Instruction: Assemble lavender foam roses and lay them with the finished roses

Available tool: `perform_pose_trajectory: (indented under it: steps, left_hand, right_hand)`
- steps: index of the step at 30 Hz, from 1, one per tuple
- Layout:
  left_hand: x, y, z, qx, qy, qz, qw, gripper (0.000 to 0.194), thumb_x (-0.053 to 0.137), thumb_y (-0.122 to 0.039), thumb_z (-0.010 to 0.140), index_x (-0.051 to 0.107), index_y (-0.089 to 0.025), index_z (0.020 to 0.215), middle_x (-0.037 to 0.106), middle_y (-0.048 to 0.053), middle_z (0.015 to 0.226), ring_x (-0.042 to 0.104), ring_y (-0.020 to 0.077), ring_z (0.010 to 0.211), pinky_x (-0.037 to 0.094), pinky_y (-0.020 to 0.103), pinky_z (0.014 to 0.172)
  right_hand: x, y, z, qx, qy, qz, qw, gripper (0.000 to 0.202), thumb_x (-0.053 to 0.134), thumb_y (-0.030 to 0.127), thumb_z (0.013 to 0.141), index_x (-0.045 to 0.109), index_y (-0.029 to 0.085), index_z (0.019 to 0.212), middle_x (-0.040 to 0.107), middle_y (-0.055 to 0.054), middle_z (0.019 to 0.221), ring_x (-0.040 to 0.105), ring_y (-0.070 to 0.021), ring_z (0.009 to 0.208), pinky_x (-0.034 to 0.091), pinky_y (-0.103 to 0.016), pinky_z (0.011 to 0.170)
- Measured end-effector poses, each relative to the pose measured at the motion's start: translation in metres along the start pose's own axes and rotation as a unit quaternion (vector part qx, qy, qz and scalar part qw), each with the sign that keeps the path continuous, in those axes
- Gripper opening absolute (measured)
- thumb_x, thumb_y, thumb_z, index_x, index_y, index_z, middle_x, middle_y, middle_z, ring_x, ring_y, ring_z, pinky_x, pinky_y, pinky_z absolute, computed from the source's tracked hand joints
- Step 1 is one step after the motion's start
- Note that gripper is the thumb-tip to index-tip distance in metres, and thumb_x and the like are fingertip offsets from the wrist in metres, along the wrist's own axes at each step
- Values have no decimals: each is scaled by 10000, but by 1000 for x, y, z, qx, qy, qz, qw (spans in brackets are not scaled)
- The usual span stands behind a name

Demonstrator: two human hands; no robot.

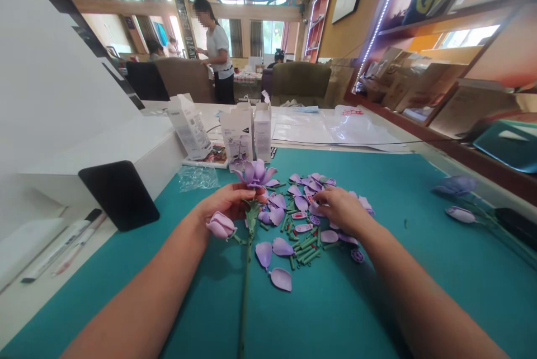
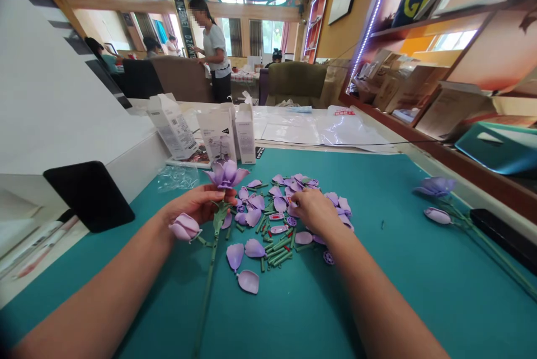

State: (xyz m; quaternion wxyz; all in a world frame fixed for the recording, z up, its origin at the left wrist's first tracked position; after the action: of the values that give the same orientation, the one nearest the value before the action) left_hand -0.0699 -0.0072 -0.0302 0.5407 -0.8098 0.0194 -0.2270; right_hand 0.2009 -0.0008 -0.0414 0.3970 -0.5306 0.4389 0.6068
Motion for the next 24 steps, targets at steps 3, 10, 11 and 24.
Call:
perform_pose_trajectory:
  steps: [3,10,11,24]
  left_hand:
    - [1,4,3,-16,6,12,1000,183,742,-154,691,701,-131,868,733,58,796,621,115,567,461,197,474]
    - [10,12,6,-25,29,14,999,240,780,-205,649,707,-119,861,730,63,781,637,125,629,457,196,520]
    - [11,13,6,-28,30,12,999,242,783,-206,645,708,-116,856,729,64,775,636,125,632,459,199,531]
    - [16,16,5,-35,39,2,999,296,780,-246,672,700,-132,934,742,72,878,641,128,689,408,215,546]
  right_hand:
    - [8,-1,3,-17,12,-3,1000,293,557,236,835,704,181,1082,688,-126,978,596,-270,935,409,-340,793]
    - [15,-5,7,-41,25,-1,999,243,526,147,819,674,155,1012,665,-130,982,577,-253,917,397,-330,797]
    - [15,-5,8,-43,21,4,999,225,526,137,810,669,154,982,662,-125,970,577,-244,903,397,-319,782]
    - [-52,8,13,26,-117,452,884,236,668,417,709,676,195,787,643,-17,629,543,-139,549,438,-272,516]
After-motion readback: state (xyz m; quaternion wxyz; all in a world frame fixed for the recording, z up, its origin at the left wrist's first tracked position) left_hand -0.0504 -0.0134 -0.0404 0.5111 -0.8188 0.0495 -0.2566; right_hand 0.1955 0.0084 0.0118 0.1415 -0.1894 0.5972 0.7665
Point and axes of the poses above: each hand's wrist, its own z-axis towards the middle knuckle, its own x-axis out of the palm, y = z × x, the point moved 2 cm from there along z, towards the middle knuckle
